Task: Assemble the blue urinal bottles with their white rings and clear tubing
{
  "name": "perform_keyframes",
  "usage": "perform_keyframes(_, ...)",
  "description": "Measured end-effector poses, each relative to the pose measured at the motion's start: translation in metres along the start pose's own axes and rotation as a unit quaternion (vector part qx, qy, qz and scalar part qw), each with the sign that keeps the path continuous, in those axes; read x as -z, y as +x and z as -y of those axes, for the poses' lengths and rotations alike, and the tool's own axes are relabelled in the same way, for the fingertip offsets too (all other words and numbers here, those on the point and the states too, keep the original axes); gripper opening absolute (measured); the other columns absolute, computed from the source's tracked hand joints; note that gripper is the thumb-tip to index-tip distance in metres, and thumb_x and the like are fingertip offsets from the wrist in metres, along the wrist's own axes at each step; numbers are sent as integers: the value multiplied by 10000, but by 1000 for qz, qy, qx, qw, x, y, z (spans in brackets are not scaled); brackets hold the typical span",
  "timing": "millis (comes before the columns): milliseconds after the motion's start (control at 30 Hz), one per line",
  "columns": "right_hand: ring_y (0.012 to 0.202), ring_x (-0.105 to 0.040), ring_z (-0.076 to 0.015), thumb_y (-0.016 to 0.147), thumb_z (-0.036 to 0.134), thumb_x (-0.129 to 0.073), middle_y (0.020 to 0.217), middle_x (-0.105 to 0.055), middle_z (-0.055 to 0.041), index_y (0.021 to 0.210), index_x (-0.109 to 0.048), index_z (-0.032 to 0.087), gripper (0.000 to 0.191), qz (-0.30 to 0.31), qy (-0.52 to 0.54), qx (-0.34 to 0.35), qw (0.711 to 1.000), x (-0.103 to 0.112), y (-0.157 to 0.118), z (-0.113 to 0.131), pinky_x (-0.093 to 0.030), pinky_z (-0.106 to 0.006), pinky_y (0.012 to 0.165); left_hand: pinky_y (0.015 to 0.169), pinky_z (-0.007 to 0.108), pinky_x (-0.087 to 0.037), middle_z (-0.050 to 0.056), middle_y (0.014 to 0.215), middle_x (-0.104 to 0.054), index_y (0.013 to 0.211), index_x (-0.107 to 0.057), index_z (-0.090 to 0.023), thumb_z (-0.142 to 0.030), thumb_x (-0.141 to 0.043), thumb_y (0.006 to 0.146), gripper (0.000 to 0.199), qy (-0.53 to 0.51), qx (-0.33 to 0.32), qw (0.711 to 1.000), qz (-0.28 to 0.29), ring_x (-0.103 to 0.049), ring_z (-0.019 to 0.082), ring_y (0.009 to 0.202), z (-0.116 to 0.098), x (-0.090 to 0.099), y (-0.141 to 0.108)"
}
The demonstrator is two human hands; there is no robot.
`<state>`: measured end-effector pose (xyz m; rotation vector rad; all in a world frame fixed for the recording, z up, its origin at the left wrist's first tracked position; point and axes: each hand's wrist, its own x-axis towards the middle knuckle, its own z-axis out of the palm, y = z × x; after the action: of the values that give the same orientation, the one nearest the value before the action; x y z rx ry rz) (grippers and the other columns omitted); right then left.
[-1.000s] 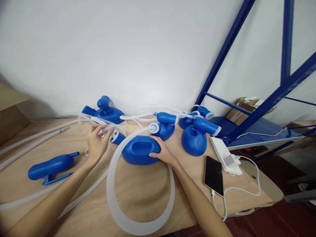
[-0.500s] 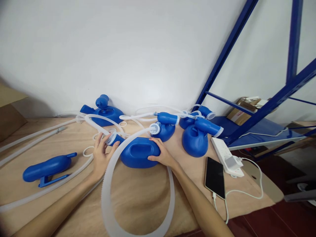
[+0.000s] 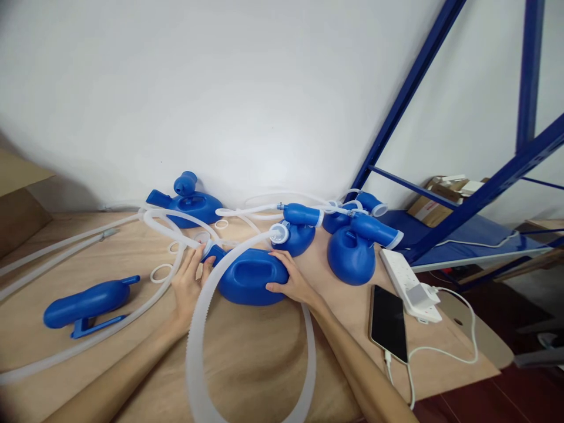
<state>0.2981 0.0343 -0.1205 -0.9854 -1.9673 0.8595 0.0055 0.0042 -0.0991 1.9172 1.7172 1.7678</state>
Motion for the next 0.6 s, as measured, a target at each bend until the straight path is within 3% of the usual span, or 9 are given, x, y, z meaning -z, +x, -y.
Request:
perform_keyframes(100,1471,-449,-373,793,670,-820,1544,-449,-122,1497,-503,319,848,-1,1,3,1000,0,0,-2,-342,-568,1268,1088,505,-540,128,1345,-725,1343,-677,-243,-405,-553,1038,368,1,-3,1000,-5,-694,322,1245,1,-1,0)
perform_keyframes(267,1477,-444,-395,761,685,-835,1531,-461,-130,1485,-512,307,878,-1,-2,-1,1000,2,1,-3,-343,-580,1267,1022,510,-553,117,1242,-750,1300,-661,-231,-442,-642,982,382,5,-12,998,63,-703,334,1181,3,14,15)
perform_keyframes(400,1487,-437,-398,746,697,-837,1526,-468,-133,1487,-508,296,905,1,-9,-9,1000,5,3,-2,-340,-577,1273,1049,516,-536,125,1362,-692,1461,-560,-256,-465,-707,921,598,-13,33,991,132,-679,339,1222,-3,25,32)
perform_keyframes(500,1497,-426,-396,743,696,-839,1525,-468,-141,1493,-495,287,920,4,-12,-7,1000,5,4,-3,-322,-580,1281,1081,513,-512,129,1399,-671,1460,-567,-247,-457,-737,884,636,-52,53,984,162,-645,344,1277,-9,21,39)
perform_keyframes(600,1494,-426,-399,739,700,-840,1537,-462,-140,1496,-489,286,931,18,-9,-5,1000,5,4,-5,-309,-590,1282,1028,475,-528,106,1268,-729,1323,-650,-233,-444,-736,878,500,-85,86,980,160,-689,317,1151,-11,10,42)
